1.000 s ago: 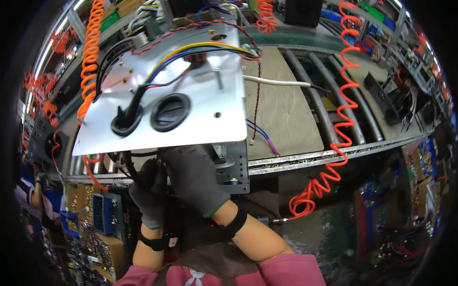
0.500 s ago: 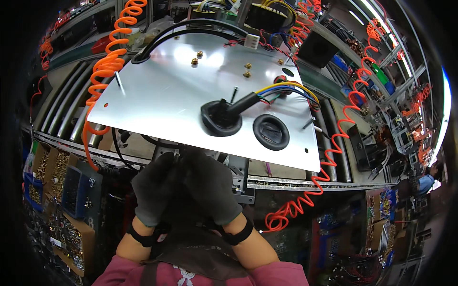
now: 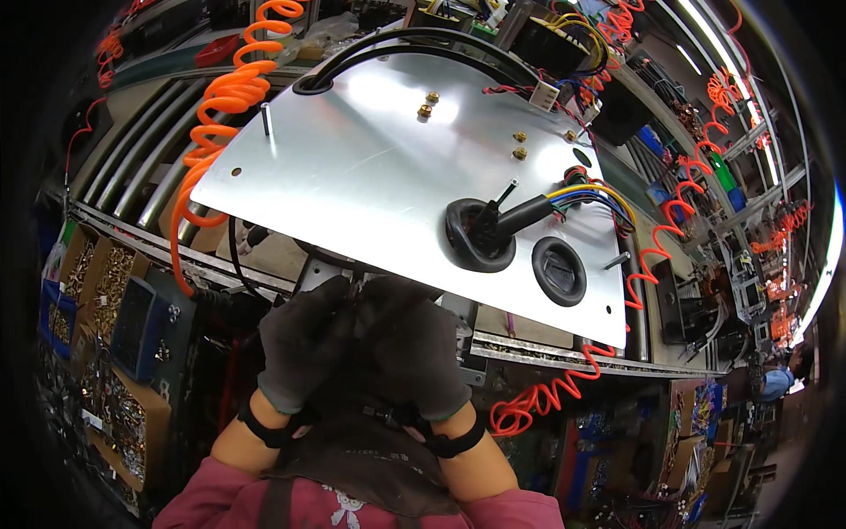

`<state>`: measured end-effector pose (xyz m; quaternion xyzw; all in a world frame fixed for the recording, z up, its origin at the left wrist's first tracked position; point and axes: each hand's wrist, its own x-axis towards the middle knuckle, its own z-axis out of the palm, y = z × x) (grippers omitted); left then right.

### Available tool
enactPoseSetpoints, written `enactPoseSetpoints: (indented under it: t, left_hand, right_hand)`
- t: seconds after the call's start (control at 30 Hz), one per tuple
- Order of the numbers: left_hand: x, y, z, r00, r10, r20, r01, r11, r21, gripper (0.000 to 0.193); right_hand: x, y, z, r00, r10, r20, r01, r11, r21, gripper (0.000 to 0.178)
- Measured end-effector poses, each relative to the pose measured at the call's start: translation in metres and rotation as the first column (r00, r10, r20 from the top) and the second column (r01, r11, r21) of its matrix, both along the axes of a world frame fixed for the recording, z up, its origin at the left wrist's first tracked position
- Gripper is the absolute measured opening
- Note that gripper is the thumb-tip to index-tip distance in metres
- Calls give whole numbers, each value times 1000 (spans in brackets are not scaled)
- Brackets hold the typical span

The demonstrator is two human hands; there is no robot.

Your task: The person positions a metal plate onto the machine frame, threads a wire through it, and then secures the wire to a terminal using a nut, a wrench, and a power driver. Finally, they fit a vented metal cover onto the machine.

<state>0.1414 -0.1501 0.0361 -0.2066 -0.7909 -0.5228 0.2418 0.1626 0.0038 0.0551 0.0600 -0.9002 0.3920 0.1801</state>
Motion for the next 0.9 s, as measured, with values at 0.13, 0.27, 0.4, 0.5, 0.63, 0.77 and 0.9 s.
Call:
enactPoseSetpoints:
  t: [0.13, 0.27, 0.4, 0.5, 0.63, 0.77, 0.9]
  left_hand:
    - [-1, 2, 1, 999, -5, -31, 5, 1000, 0, 25]
    - [-1, 4, 0, 1000, -10, 1, 9, 1000, 22, 22]
    - [-1, 4, 0, 1000, 21, -24, -20, 999, 26, 21]
    - [-1, 4, -1, 999, 28, -38, -29, 999, -38, 22]
    - [0, 3, -1, 1000, 12, -27, -12, 1000, -8, 25]
    - [-1, 4, 0, 999, -21, -31, 21, 1000, 19, 26]
    - [-1, 3, 3, 999, -5, -44, 5, 1000, -14, 27]
  right_hand:
    - [-1, -1, 6, 1000, -13, -21, 14, 997, 78, 15]
    - [1, -6, 9, 995, -78, -54, 91, 944, 317, 13]
    - [-1, -7, 7, 991, -42, -129, 30, 995, -91, 16]
    - [-1, 1, 9, 1000, 3, -4, -3, 1000, -9, 23]
    - [2, 11, 9, 999, 23, -26, -19, 990, 138, 28]
    - [-1, 15, -2, 990, 89, 112, -66, 979, -195, 27]
    - [-6, 19, -15, 995, 87, -53, -93, 989, -117, 18]
